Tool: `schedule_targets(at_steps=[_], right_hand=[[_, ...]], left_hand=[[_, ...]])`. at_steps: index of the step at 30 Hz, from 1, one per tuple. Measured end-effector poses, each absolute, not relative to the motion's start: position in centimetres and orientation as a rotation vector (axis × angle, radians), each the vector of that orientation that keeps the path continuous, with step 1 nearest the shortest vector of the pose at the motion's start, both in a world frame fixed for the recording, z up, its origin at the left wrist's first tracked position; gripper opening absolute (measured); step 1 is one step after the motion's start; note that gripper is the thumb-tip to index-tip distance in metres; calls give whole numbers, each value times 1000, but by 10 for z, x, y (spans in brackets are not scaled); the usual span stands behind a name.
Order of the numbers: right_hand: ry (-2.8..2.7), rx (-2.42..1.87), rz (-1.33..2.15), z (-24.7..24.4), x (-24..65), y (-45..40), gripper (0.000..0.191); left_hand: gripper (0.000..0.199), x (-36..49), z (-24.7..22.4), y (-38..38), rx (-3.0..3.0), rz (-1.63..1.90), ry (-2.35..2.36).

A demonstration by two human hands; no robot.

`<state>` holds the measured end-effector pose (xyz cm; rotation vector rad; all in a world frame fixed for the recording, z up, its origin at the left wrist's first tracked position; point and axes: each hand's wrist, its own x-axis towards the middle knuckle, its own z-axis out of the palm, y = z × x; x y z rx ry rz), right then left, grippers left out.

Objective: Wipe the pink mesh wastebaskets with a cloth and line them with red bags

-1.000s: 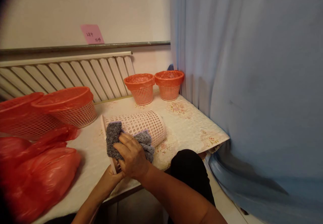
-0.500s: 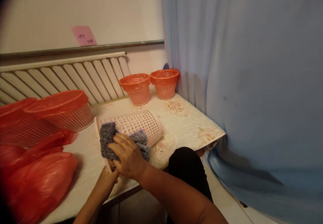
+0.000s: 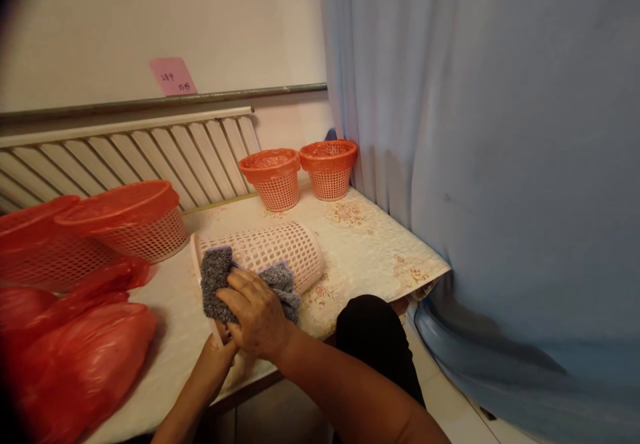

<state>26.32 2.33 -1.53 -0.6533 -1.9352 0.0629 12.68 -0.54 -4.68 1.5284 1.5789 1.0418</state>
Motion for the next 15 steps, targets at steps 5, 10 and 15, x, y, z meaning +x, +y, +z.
schedule_targets(at_steps=[5, 10, 15], right_hand=[[-1925, -656, 57, -17, 261, 22, 50], [-1905, -649, 51, -18, 259, 21, 49], [-1911, -646, 42, -18, 259, 21, 49]], left_hand=[[32, 126, -48, -5, 1522, 1037, 1549], [38, 123, -53, -4, 1539, 1084, 1484], [37, 122, -55, -5, 1574, 1070, 1534]])
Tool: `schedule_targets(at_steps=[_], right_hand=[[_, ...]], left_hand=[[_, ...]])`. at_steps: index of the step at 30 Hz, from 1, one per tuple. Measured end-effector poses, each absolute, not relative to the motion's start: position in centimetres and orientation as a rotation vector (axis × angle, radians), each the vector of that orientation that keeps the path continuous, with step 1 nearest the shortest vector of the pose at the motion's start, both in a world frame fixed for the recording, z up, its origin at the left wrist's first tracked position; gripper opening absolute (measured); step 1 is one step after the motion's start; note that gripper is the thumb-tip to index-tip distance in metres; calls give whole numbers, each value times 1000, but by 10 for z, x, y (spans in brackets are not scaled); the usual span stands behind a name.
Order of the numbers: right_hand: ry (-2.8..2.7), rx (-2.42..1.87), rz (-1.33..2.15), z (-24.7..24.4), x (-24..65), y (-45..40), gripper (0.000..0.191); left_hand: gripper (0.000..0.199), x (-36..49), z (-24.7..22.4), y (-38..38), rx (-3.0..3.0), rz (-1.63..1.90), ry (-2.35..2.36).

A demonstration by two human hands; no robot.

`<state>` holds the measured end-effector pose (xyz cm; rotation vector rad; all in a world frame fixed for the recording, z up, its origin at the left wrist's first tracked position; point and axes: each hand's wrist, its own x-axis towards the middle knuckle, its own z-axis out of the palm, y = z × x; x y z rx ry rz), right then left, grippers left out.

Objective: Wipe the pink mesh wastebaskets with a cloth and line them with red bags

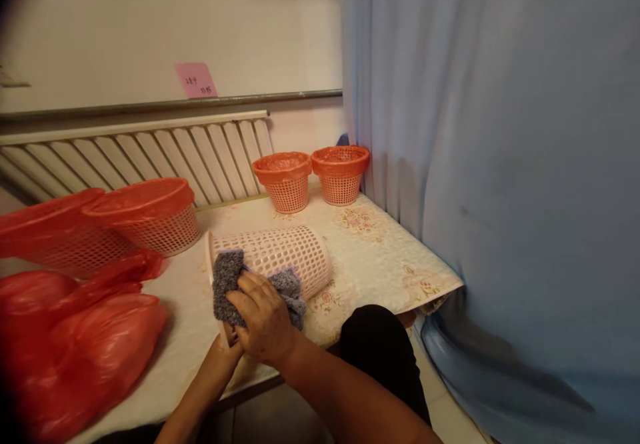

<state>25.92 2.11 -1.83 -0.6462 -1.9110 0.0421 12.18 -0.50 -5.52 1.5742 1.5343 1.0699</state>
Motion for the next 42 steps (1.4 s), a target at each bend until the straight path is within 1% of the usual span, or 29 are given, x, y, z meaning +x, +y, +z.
schedule_targets(at_steps=[8, 28, 33, 39, 42], right_hand=[[-1904, -636, 67, -23, 257, 23, 50], [-1870, -597, 21, -26, 256, 29, 49], [-1760, -785, 35, -28, 273, 55, 51], [-1375, -1250, 44, -40, 329, 102, 44], [-1229, -1390, 80, -43, 342, 111, 44]], left_hand=[[34, 121, -57, -7, 1612, 1053, 1495], [39, 115, -62, -4, 1592, 1055, 1415], [48, 112, -64, -2, 1548, 1060, 1350], [42, 116, -57, -11, 1636, 923, 1393], [41, 118, -53, -16, 1672, 843, 1430]])
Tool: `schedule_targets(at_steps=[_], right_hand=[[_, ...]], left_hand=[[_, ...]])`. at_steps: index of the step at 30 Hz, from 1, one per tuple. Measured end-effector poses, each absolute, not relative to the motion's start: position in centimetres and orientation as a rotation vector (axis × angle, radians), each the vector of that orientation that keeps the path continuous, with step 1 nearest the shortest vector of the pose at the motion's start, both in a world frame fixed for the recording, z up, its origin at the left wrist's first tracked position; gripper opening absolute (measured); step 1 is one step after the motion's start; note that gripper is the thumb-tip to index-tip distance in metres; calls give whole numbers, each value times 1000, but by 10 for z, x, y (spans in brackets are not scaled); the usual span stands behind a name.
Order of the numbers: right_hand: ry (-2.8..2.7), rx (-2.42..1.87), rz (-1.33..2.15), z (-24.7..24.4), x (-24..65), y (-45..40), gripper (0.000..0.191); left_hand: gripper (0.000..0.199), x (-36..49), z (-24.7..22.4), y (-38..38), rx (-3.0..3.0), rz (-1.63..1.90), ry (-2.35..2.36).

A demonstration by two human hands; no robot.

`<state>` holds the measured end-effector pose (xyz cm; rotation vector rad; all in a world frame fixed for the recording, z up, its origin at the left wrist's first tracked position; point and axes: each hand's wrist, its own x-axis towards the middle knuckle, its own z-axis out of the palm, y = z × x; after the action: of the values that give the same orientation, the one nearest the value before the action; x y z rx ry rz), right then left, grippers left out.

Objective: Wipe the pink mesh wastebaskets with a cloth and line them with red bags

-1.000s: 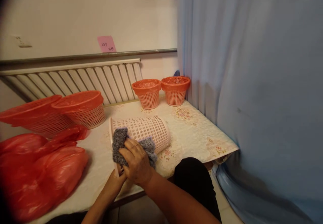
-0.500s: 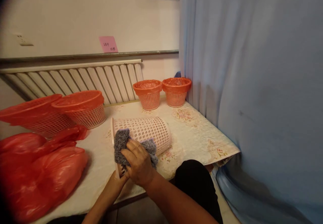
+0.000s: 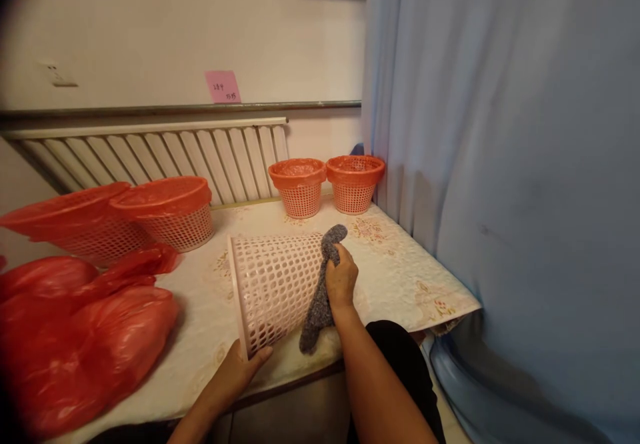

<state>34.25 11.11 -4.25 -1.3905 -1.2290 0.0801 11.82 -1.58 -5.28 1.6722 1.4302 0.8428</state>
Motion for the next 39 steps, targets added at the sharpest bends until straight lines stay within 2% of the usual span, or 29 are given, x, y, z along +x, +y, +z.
schedule_targets(at_steps=[4, 12, 15, 19, 24, 30, 34, 39], right_hand=[[-1307, -1304, 71, -39, 326, 100, 45], [-1794, -725, 87, -20, 255, 24, 57], [-1836, -654, 78, -15, 245, 15, 57], [-1804, -725, 82, -12, 255, 36, 54], [-1557, -1065, 93, -22, 298, 82, 44], [-1303, -1390, 92, -38, 343, 110, 43], [-1314, -1386, 73, -39, 342, 107, 43], [-1298, -1378, 74, -40, 339, 106, 43]], left_hand=[[40, 120, -46, -19, 1659, 818, 1471], [42, 121, -52, -18, 1695, 937, 1360], [43, 121, -54, -18, 1705, 963, 1373], [40, 119, -53, -18, 1702, 863, 1389], [40, 116, -60, -22, 1706, 792, 1492], [42, 113, -61, -27, 1708, 746, 1413], [45, 113, -41, -21, 1622, 838, 1269], [58, 117, -9, -5, 1394, 1094, 1170]])
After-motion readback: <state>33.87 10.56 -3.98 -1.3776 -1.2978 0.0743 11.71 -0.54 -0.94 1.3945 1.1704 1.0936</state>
